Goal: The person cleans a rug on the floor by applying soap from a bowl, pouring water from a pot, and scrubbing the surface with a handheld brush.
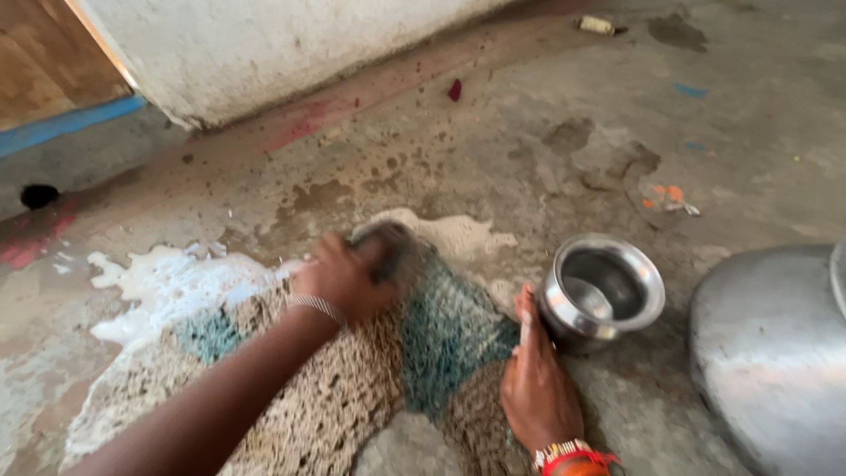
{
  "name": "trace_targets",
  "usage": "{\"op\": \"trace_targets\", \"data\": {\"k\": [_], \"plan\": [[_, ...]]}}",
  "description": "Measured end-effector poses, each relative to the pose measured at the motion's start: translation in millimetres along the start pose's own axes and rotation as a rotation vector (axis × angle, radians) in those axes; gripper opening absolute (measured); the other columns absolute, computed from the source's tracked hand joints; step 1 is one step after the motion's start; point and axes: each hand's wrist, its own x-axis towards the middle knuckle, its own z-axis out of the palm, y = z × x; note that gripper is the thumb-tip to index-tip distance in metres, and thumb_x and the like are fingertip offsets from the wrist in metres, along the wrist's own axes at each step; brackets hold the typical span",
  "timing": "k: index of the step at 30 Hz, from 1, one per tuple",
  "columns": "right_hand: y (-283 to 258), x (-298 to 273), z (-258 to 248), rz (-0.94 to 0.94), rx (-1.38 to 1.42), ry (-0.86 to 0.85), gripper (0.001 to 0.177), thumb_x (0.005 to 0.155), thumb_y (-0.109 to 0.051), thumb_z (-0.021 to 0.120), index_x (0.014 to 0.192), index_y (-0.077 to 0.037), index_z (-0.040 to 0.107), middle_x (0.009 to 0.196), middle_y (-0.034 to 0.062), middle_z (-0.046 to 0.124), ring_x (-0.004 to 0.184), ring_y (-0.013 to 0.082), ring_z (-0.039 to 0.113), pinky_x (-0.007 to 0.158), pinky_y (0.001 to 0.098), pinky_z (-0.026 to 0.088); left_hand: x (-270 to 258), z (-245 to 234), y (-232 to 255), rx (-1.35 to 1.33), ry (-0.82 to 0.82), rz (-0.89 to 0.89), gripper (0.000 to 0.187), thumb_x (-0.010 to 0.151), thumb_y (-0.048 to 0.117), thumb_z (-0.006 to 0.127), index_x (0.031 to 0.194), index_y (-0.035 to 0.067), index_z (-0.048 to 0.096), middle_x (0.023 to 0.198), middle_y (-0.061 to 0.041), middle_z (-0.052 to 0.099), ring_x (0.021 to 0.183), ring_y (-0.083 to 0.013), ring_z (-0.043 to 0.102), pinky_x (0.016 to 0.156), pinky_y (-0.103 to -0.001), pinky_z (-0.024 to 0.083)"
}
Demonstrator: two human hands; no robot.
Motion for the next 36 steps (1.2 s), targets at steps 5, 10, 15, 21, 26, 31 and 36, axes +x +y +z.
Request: {"op": "trace_targets", "data": {"k": [5, 10, 15, 21, 26, 31, 36], "plan": [[2.2, -3.8, 0.6, -0.097, -0.014, 0.052, 0.077, 0.089, 0.009, 0.037, 0.161, -0.007, 0.014, 0.160, 0.0210, 0.035, 0.144, 0.0355, 0.040, 0.111, 0.0426, 0.040, -38.9, 42.4, 27.0, -0.087, -0.225, 0.036, 0.105, 0.086, 0.072, 0.064, 0.156, 0.006, 0.022, 0.141, -0.029, 0.047, 0.114, -0.0355, 0.065, 0.080, -0.039, 0.063], [4.4, -3.1, -0.6, -0.129, 0.057, 0.045, 0.073, 0.088, 0.007, 0.039, 0.158, -0.006, 0.022, 0.156, 0.0189, 0.043, 0.142, 0.0341, 0.045, 0.108, 0.0409, 0.044, -47.6, 46.5, -7.1, 0.102, -0.099, 0.246, 0.078, 0.087, 0.072, 0.054, 0.156, 0.043, 0.035, 0.140, -0.027, 0.047, 0.116, -0.0396, 0.060, 0.080, -0.047, 0.064], [-3.0, -2.5, -0.4, -0.068, 0.016, 0.033, 0.074, 0.087, 0.008, 0.038, 0.158, -0.008, 0.025, 0.155, 0.0166, 0.044, 0.140, 0.0331, 0.045, 0.107, 0.0416, 0.043, -35.4, -1.7, -8.5, -0.007, -0.015, -0.176, 0.076, 0.090, 0.070, 0.058, 0.153, 0.032, 0.039, 0.134, -0.018, 0.051, 0.107, -0.0303, 0.066, 0.079, -0.039, 0.064], [-0.7, -4.2, -0.6, -0.110, 0.002, 0.047, 0.070, 0.089, 0.005, 0.041, 0.157, -0.006, 0.026, 0.155, 0.0168, 0.045, 0.141, 0.0343, 0.045, 0.110, 0.0428, 0.042, -91.8, 34.4, 25.2, 0.002, -0.154, 0.267, 0.071, 0.093, 0.057, 0.059, 0.158, 0.041, 0.037, 0.129, -0.020, 0.050, 0.103, -0.0295, 0.061, 0.080, -0.041, 0.059], [-5.2, -3.8, -4.5, -0.049, -0.045, -0.007, 0.076, 0.087, 0.004, 0.042, 0.160, -0.010, 0.026, 0.157, 0.0154, 0.042, 0.138, 0.0338, 0.045, 0.108, 0.0420, 0.042, -46.4, -11.8, -28.5, -0.134, 0.029, -0.335, 0.073, 0.097, 0.063, 0.053, 0.156, 0.024, 0.036, 0.128, -0.027, 0.051, 0.089, -0.0274, 0.070, 0.072, -0.035, 0.066], [-7.5, -3.3, -5.3, -0.114, 0.024, 0.039, 0.074, 0.088, 0.009, 0.038, 0.158, -0.009, 0.024, 0.153, 0.0147, 0.049, 0.139, 0.0321, 0.050, 0.108, 0.0405, 0.044, -64.7, 36.9, 21.9, 0.106, -0.093, 0.300, 0.073, 0.095, 0.068, 0.056, 0.157, 0.033, 0.038, 0.139, -0.018, 0.053, 0.120, -0.0335, 0.056, 0.088, -0.045, 0.058], [-4.3, -3.9, -2.9, 0.005, 0.066, -0.009, 0.081, 0.086, 0.007, 0.040, 0.163, -0.013, 0.022, 0.153, 0.0127, 0.048, 0.136, 0.0303, 0.050, 0.104, 0.0397, 0.045, -19.3, 25.9, -12.1, 0.015, 0.043, 0.286, 0.057, 0.100, 0.047, 0.047, 0.149, 0.018, 0.045, 0.135, -0.014, 0.061, 0.111, -0.0292, 0.065, 0.097, -0.047, 0.052]]}}
